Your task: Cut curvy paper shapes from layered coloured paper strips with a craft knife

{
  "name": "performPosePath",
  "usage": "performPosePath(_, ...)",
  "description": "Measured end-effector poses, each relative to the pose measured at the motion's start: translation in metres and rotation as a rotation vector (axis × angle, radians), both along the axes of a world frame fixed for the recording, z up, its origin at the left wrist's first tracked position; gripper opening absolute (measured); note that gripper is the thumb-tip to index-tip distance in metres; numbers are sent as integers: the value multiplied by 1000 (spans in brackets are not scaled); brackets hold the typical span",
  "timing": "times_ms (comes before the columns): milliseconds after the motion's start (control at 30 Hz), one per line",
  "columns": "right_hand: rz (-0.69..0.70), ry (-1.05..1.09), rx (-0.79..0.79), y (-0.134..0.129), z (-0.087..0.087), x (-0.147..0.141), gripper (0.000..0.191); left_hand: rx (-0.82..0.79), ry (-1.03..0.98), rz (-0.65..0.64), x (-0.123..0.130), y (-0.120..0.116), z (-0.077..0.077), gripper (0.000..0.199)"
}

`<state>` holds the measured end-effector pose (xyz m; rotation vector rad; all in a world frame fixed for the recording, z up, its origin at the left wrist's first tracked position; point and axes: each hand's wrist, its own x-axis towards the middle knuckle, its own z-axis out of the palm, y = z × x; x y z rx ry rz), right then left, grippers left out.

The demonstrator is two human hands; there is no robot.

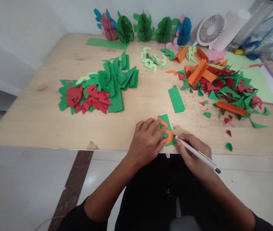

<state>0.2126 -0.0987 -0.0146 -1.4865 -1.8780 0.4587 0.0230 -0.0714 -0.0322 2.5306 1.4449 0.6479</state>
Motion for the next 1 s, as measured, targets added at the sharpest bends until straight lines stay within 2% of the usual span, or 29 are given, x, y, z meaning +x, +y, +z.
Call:
performPosePath(733, 33, -85, 94, -6, -5, 2, 7, -1, 6, 7, 0, 0, 0, 28)
performPosePath(1000, 49, -71, 112, -7, -2, 1, 6, -2, 9, 6, 1, 0, 0, 29)
